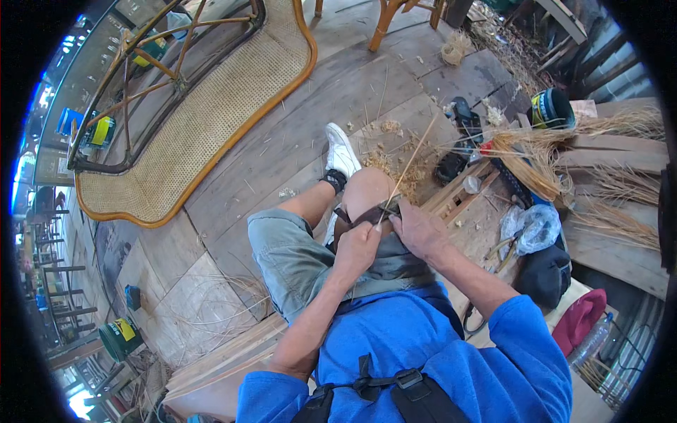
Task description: Shaving and smoothing bamboo strips using a manual blade.
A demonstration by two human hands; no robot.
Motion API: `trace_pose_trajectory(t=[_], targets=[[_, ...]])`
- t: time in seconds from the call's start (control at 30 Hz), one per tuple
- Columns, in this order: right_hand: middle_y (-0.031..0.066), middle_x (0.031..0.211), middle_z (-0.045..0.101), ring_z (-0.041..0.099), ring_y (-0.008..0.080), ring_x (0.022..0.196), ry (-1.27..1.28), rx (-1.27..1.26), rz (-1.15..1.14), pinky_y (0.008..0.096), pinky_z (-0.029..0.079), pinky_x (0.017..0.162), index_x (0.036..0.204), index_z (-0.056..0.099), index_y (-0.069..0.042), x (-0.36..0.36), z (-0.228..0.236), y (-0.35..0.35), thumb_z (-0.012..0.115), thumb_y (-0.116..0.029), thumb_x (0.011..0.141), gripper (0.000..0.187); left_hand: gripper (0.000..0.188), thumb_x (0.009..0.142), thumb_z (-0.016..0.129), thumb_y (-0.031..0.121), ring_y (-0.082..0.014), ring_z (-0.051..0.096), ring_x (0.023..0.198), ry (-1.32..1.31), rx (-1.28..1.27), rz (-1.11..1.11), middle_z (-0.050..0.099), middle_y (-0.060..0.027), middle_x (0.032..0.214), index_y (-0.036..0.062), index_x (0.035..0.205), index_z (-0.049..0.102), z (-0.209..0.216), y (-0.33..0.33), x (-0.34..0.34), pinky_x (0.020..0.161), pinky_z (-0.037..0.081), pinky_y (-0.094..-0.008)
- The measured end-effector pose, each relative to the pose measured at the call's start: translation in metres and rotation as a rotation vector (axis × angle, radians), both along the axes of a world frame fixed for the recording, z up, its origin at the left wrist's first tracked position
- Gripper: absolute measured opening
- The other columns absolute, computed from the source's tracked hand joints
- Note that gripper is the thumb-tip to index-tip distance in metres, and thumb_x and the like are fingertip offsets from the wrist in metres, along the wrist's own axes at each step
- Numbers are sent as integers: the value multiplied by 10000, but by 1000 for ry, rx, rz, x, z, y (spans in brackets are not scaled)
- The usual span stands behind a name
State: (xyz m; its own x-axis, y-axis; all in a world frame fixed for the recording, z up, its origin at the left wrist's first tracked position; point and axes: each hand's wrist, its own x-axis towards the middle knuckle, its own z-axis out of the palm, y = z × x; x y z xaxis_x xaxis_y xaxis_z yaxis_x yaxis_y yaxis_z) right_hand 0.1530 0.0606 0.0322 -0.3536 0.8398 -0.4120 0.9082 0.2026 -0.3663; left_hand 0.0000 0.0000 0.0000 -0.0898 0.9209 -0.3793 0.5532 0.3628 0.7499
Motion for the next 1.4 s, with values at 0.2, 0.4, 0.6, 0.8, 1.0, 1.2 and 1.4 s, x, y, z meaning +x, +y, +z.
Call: trace_pose_trajectory(t=[0.2, 0.4, 0.6, 0.8, 1.0, 1.2, 1.4], targets=[[189, 866, 617, 602, 370, 801, 65, 112, -12, 473, 476, 675, 971, 463, -34, 0, -13, -6, 446, -309, 891, 287, 328, 887, 478, 270, -106, 424, 557, -300, -278, 4, 426, -36, 560, 1, 700, 490, 33, -76, -52, 508, 359, -305], [198, 861, 618, 598, 379, 803, 77, 99, -30, 482, 469, 681, 975, 465, -33, 2, -10, 2, 444, -324, 890, 303, 323, 875, 497, 284, -86, 360, 513, -294, -382, 1, 395, 16, 550, 35, 669, 483, 70, -184, -102, 465, 318, -293], [251, 900, 594, 575, 395, 878, 397, 35, -240, 453, 446, 741, 1091, 527, -32, 24, -13, 5, 491, -306, 856, 362, 255, 862, 522, 277, -55, 379, 471, -618, -417, 719, 395, 34, 544, 43, 764, 549, 130, -255, -128, 433, 292, -205], [197, 888, 593, 586, 333, 847, 364, -43, -187, 397, 455, 736, 1034, 550, -5, 21, 21, -12, 595, -331, 798, 405, 201, 908, 490, 205, -53, 421, 523, -426, -69, 571, 465, 9, 624, 30, 947, 581, 87, -123, -67, 470, 332, -202], [109, 885, 582, 556, 200, 774, 735, -145, -31, 323, 454, 698, 1149, 516, 5, 11, 24, -51, 563, -250, 842, 402, 213, 931, 456, 198, -56, 397, 596, -509, -64, 123, 471, 22, 676, 21, 945, 574, 66, -59, -33, 548, 340, -201], [6, 709, 466, 408, 56, 498, 1008, -828, -195, 202, 336, 431, 1210, 402, -42, -15, 30, -58, 557, -224, 886, 403, 210, 923, 456, 183, -63, 418, 598, -447, -104, 102, 479, 18, 649, 11, 887, 571, 72, -61, -31, 535, 355, -223], [-15, 745, 517, 417, 38, 484, 1059, -907, -209, 191, 329, 405, 1040, 465, -63, -33, 19, -53, 596, -271, 864, 301, 196, 904, 481, 157, -71, 443, 606, -415, -39, 173, 502, 0, 646, -8, 858, 576, 59, -66, -37, 536, 379, -240]])
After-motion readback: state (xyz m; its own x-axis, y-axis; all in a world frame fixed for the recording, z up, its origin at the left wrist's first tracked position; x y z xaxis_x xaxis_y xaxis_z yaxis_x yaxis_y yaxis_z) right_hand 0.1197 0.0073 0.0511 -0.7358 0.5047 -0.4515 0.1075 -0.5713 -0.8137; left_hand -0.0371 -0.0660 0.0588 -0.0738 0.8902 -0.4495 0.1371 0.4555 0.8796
